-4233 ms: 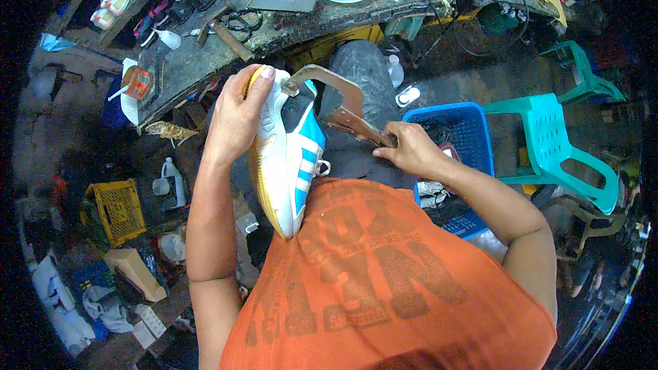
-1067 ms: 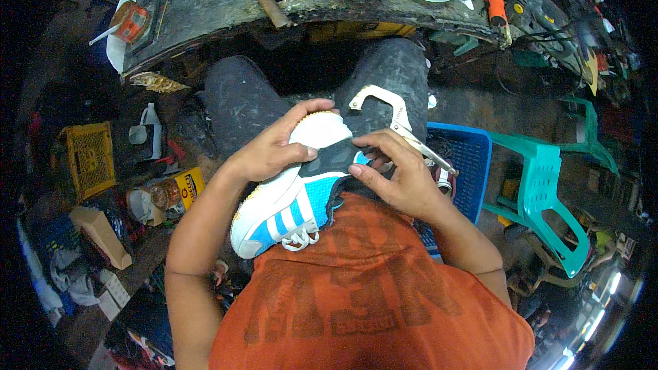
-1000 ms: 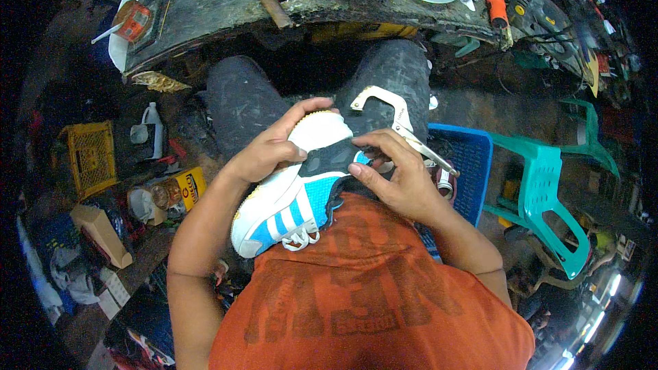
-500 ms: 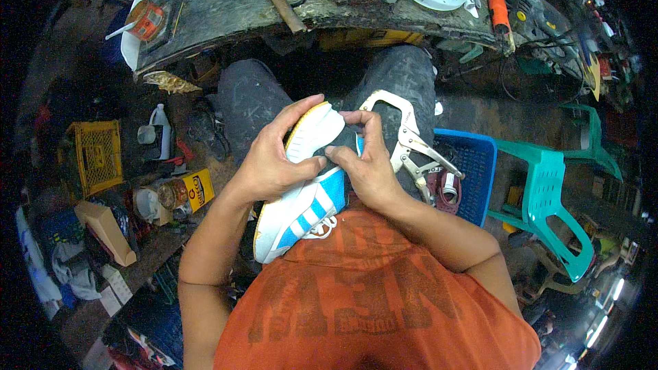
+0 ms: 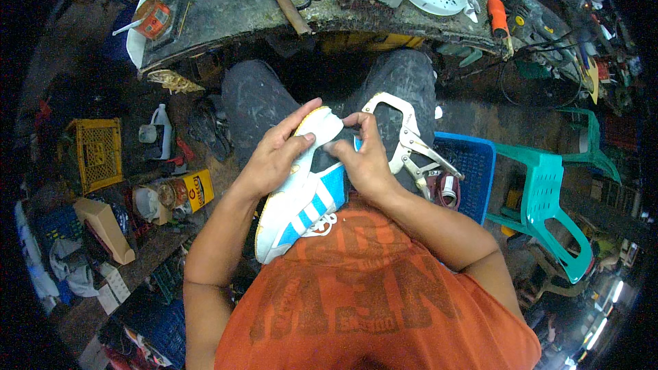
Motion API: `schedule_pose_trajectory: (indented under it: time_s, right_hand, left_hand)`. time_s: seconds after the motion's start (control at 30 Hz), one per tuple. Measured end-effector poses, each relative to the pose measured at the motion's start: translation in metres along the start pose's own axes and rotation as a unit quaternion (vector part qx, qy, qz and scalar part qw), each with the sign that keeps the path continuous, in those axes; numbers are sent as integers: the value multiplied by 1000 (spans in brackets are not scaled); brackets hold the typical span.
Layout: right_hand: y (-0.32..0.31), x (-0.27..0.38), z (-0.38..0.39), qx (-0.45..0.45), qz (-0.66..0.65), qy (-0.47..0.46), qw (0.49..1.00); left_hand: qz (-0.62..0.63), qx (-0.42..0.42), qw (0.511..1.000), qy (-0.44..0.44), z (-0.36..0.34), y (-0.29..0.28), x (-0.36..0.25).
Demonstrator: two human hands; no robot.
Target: The person removes the insole from a black sneaker using a seam ripper, then uses a shoe stretcher and a utility knife to adjust and trim the sole of a white and blue sneaker. The person places the shoes on a shelf after working on them.
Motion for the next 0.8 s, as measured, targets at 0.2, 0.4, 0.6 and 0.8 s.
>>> schedule_pose_trajectory:
  time_s: [0.2, 0.4, 0.6, 0.8]
  right_hand:
    - [-19, -9, -6, -19, -142, 29, 989]
    - [-44, -2, -4, -33, -208, 10, 977]
    - [-46, 11, 9, 71, -138, 20, 988]
    - [-25, 10, 6, 126, -12, -67, 990]
  left_hand:
    - [56, -11, 998, -38, -8, -16, -2]
    - [161, 17, 983, -85, -7, -32, -1]
    - [87, 11, 993, -79, -2, -19, -11]
    - [46, 18, 994, -100, 6, 7, -17]
Point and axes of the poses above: each hand's wrist, its own z-axis away from the middle knuckle, its own y-axis out of the palm, x = y × z, the point moved 1 cm from there along -z, towards the middle knuckle, and after that the axes turned 4 degrees about z, right-handed, at the moved point
